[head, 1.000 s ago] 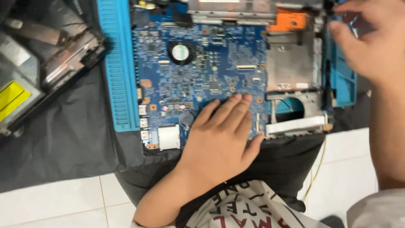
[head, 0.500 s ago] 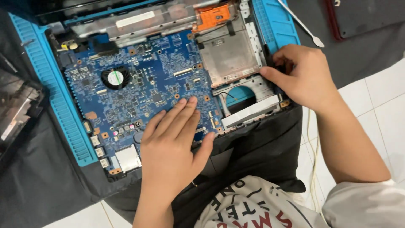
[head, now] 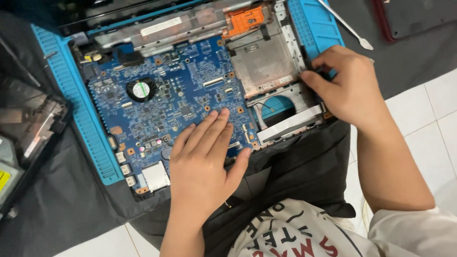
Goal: The person unscrews screws from a laptop motherboard with a screwdriver, removes the cooling fan and heatsink assembly, lifts the motherboard out of the laptop chassis, and pries at components on the board while working over a disassembled laptop on the bench.
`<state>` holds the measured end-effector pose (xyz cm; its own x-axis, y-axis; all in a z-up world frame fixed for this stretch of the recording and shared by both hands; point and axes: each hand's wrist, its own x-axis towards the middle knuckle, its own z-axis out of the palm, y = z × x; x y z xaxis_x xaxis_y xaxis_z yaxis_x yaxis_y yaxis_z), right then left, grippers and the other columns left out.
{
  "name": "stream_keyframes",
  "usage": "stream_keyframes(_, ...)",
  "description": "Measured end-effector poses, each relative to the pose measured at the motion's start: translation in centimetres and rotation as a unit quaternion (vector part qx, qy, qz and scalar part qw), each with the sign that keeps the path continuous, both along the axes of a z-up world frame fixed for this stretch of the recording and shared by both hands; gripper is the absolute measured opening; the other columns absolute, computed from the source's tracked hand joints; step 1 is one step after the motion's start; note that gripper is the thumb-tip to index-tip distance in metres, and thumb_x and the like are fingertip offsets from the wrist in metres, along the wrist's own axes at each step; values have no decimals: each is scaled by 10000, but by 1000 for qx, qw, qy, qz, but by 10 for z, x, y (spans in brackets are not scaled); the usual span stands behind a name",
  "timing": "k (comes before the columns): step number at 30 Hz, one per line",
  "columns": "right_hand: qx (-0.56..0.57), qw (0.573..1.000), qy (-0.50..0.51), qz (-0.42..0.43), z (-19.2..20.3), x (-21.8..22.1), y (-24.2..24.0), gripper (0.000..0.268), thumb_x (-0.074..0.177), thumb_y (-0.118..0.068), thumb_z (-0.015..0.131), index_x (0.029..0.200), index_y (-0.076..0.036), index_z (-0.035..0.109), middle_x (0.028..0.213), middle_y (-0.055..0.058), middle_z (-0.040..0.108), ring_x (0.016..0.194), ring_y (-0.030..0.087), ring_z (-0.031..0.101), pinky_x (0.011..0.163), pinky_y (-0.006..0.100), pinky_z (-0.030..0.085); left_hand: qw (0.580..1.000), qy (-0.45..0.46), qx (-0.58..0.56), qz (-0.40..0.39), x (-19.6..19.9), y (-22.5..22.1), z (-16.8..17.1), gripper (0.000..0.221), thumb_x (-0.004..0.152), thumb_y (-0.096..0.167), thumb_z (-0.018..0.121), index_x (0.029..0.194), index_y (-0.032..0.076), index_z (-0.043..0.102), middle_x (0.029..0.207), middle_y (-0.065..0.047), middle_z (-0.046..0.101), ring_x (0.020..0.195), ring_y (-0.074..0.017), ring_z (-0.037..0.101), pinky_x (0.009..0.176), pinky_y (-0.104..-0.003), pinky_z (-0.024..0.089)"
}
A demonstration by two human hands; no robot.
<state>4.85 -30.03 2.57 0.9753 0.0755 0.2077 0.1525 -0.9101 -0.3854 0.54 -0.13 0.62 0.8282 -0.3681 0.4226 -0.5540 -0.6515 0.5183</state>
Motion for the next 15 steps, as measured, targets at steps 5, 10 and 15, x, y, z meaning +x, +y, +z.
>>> stream_keyframes(5,209,977,31,-9,-42,3,-53,126,976,-53,685,931,64,667,932,119,660,797,163,601,722,298,478,1000,5,-3,-3,-1,0,-1,418,915,340,736,1116,-27,736,1358,-147,683,1299,-282,621,1088,-459,440)
stream_keyframes(10,403,911,72,-46,-33,4,-71,100,1002,4,587,938,40,654,912,116,689,808,148,624,756,271,481,1000,7,-10,-4,-2,1,-3,431,920,349,734,1127,-29,734,1363,-148,678,1314,-281,613,1102,-457,436)
stream_keyframes(15,444,886,103,-80,-46,3,-87,134,1030,-9,525,1018,32,651,886,144,690,731,177,640,679,272,469,1000,12,-21,3,-1,-1,-2,433,921,353,732,1118,-32,734,1359,-154,679,1313,-287,612,1100,-455,436)
